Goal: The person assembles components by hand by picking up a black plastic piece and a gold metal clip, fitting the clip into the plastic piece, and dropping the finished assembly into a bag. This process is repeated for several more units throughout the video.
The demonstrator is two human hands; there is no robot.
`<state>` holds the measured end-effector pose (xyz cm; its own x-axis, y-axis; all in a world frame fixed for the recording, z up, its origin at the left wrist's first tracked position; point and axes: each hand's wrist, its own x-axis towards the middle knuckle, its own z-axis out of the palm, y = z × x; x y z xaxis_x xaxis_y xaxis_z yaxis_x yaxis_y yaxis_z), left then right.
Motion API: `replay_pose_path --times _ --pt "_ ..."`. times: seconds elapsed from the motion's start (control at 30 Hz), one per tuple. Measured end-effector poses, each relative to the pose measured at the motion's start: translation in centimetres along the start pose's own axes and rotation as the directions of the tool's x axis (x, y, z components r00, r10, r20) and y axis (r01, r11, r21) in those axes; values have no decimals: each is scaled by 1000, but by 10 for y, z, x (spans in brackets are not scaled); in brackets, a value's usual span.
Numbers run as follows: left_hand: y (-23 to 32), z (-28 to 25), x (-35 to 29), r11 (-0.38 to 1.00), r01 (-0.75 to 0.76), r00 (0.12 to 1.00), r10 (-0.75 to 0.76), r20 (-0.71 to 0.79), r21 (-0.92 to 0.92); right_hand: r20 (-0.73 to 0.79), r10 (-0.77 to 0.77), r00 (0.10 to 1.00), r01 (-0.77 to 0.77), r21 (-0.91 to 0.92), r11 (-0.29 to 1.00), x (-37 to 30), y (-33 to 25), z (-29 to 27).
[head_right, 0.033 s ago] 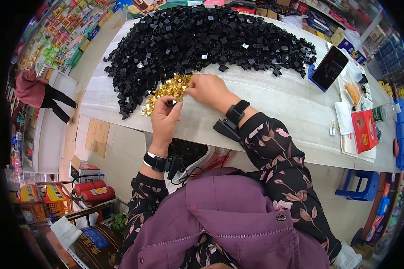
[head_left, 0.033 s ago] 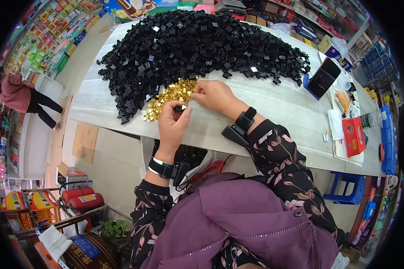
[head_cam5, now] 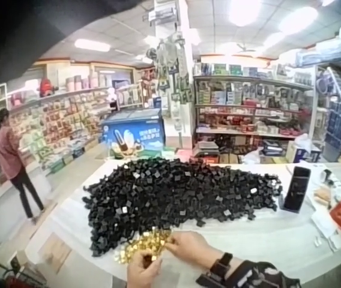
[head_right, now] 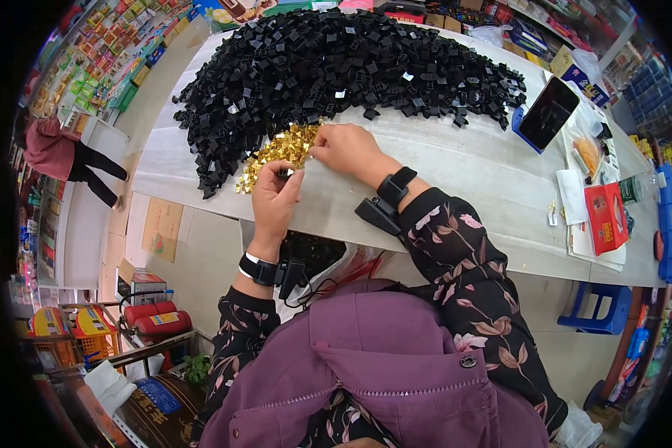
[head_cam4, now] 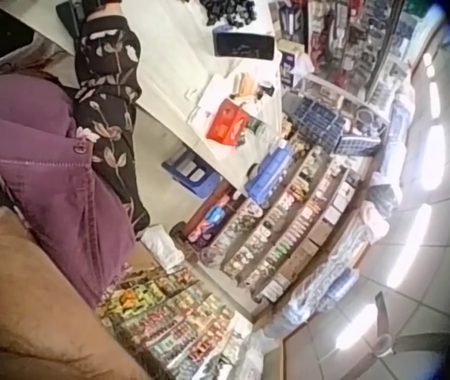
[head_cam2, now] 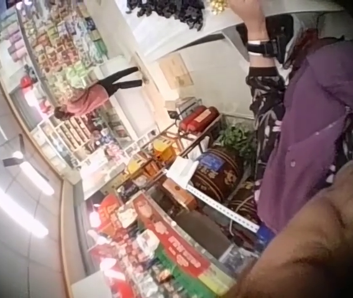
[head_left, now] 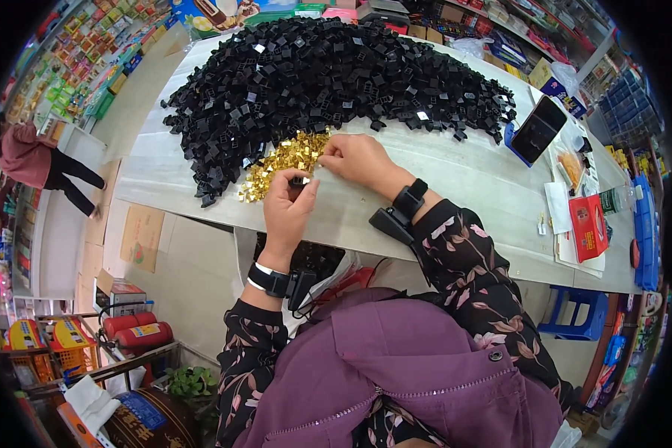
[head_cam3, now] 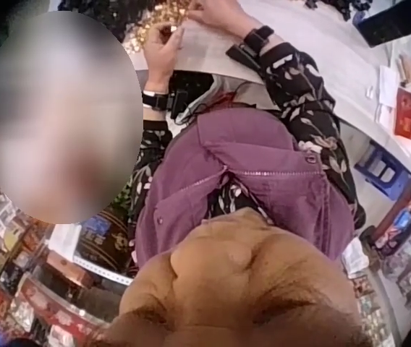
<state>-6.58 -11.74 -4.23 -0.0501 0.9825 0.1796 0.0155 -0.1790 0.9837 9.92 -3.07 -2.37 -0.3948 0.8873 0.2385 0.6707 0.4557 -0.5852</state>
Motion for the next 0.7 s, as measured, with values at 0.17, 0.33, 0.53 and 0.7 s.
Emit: replay_pose_path --times 0.17,0.33,0.53,0.7 --pt "3 3 1 918 -220 975 218 42 329 273 228 935 -353 638 685 -10 2 -20" --pt "9 11 1 997 -64 998 63 -26 -49 268 54 962 -261 844 469 -20 -10 -24" --pt "3 4 -2 995 -63 998 61 19 81 228 -110 968 -98 736 670 -20 -16 -17" --pt "0 10 -7 943 -186 982 185 30 276 262 -22 965 -186 741 646 -29 -23 -28"
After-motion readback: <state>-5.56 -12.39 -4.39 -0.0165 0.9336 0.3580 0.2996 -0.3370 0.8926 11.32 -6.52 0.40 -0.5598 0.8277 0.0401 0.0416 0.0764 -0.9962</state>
